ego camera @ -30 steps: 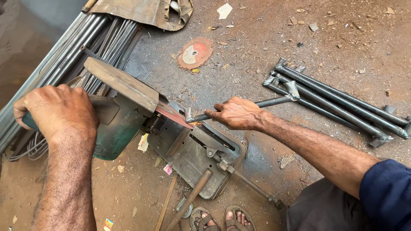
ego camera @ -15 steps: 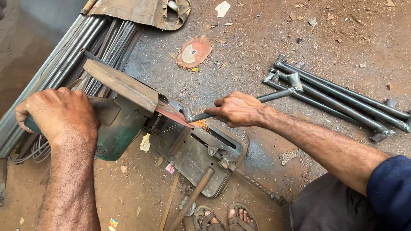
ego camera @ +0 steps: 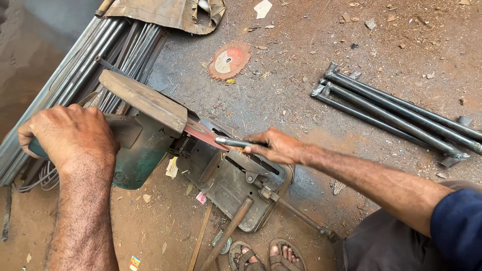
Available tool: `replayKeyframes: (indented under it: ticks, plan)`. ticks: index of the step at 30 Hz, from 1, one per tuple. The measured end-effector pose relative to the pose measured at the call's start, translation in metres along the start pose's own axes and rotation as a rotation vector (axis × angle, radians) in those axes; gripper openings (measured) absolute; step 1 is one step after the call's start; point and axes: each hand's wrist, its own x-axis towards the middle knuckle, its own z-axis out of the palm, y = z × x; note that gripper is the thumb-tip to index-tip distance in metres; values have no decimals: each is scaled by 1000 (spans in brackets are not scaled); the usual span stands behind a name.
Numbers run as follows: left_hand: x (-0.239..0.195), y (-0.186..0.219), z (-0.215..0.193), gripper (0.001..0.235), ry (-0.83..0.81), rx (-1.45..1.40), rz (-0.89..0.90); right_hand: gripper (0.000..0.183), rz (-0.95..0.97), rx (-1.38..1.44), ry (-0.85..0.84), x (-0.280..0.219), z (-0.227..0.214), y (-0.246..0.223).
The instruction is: The person holds metal tubes against a belt sander to smooth the edges and then places them into a jig to align them.
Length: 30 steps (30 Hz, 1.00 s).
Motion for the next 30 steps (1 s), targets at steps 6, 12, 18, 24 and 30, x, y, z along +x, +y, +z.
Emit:
replayKeyframes:
  ticks: [6,12,18,24,30]
  plan:
    - [4,1,5,43,27,9,-22,53,202,142,25,-18,23,-22]
    - [1,0,0,44,17,-23,-15,55,169,131,116,-23,58,-9]
    - [21,8,29,47,62,10,-45,54,54,96,165,-36,45,-44]
    - [23,9,28,46,62,0,-64,61,78,95,138,-40,56,-19]
    - [6,4,6,42,36,85,-35,52,-80,292,187,-39,47,-21]
